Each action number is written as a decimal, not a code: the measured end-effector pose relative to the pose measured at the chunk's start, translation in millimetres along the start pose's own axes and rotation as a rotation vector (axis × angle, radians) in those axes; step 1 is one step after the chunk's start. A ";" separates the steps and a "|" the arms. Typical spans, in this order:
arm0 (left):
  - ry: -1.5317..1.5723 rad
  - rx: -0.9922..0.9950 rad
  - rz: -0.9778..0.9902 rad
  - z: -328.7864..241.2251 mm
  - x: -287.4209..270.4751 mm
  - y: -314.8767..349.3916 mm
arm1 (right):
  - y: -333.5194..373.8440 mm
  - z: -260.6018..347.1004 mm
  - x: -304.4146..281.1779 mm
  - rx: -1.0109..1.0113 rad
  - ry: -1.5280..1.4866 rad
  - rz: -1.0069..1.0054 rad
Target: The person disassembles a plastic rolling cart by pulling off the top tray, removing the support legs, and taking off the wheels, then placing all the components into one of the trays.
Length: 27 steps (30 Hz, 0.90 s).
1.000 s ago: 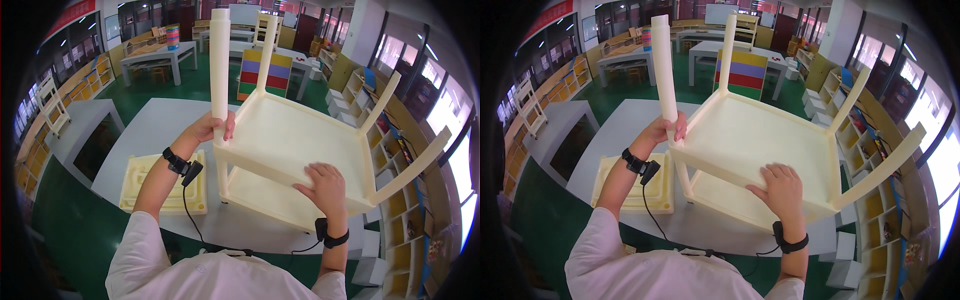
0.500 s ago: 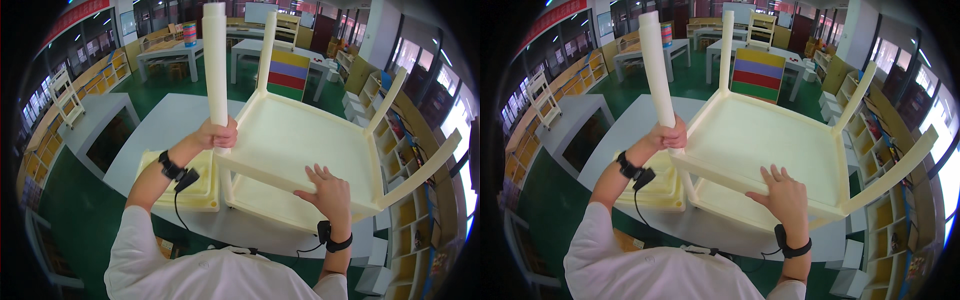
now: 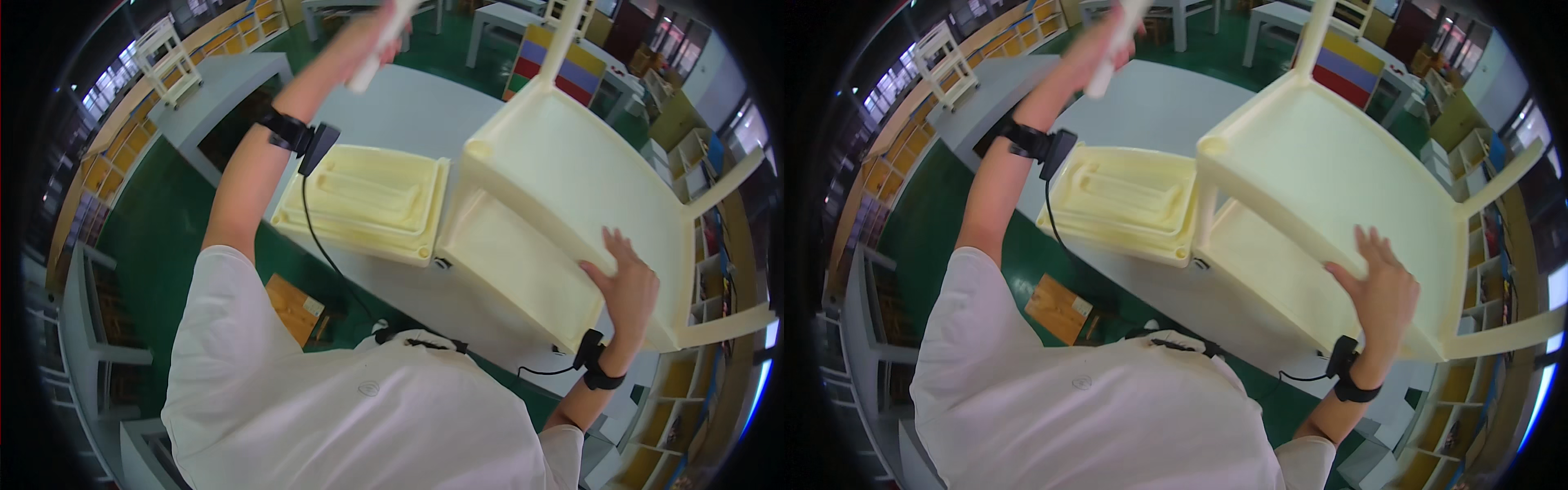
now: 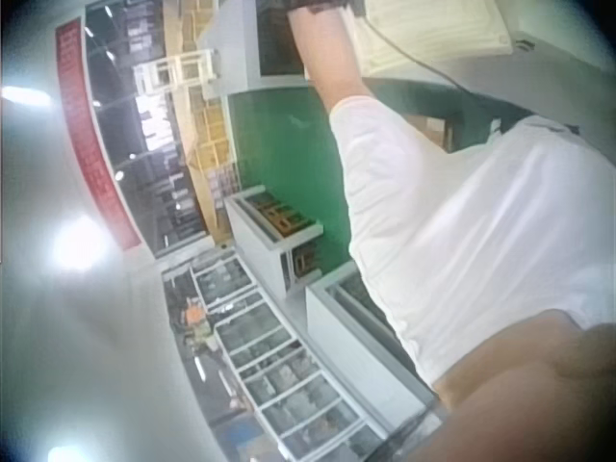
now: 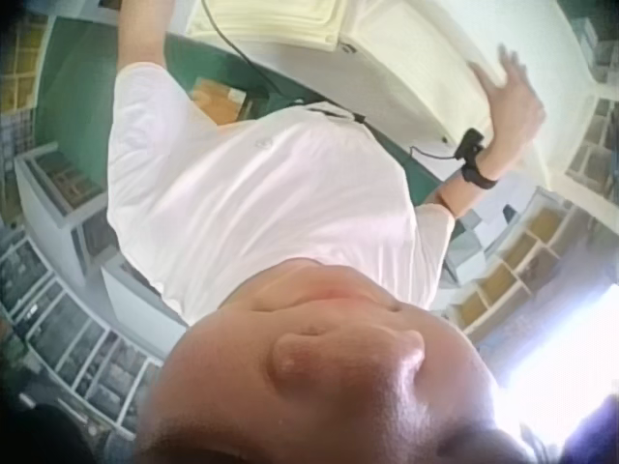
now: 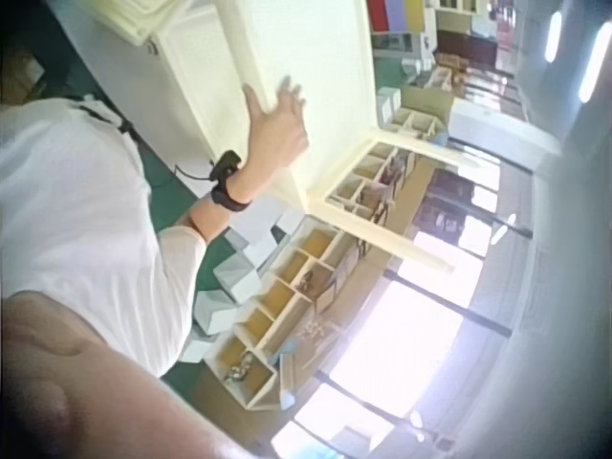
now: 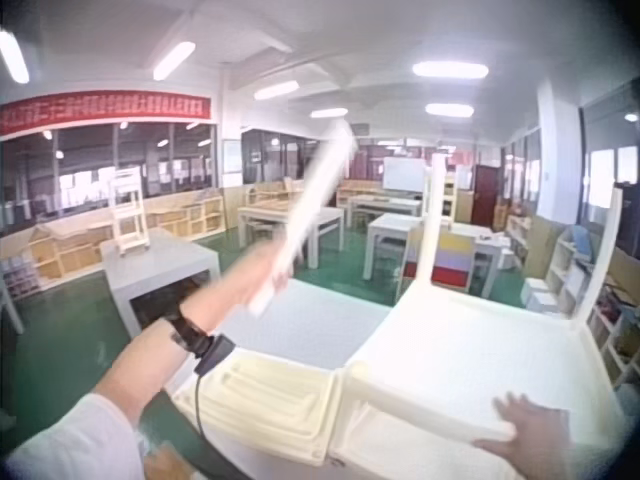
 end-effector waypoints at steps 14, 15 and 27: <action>-0.980 -0.456 0.852 254.1 -48.4 256.1 | -1.4 2.2 -1.7 0.024 -0.032 -0.012; -0.934 -0.549 0.867 260.3 -41.0 249.4 | -1.4 4.1 -3.6 0.005 -0.046 -0.074; -0.880 0.714 0.083 -15.2 213.6 105.0 | 73.8 -64.0 -95.3 0.121 -0.272 -1.163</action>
Point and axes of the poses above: each hand's wrist, its own y-axis away from the middle knuckle, its own x-axis out of the palm, z = x × y, the point moved 6 cm from there along -y, towards the middle knuckle, and after that the axes turned 14 degrees about x, right-handed, at the moved point
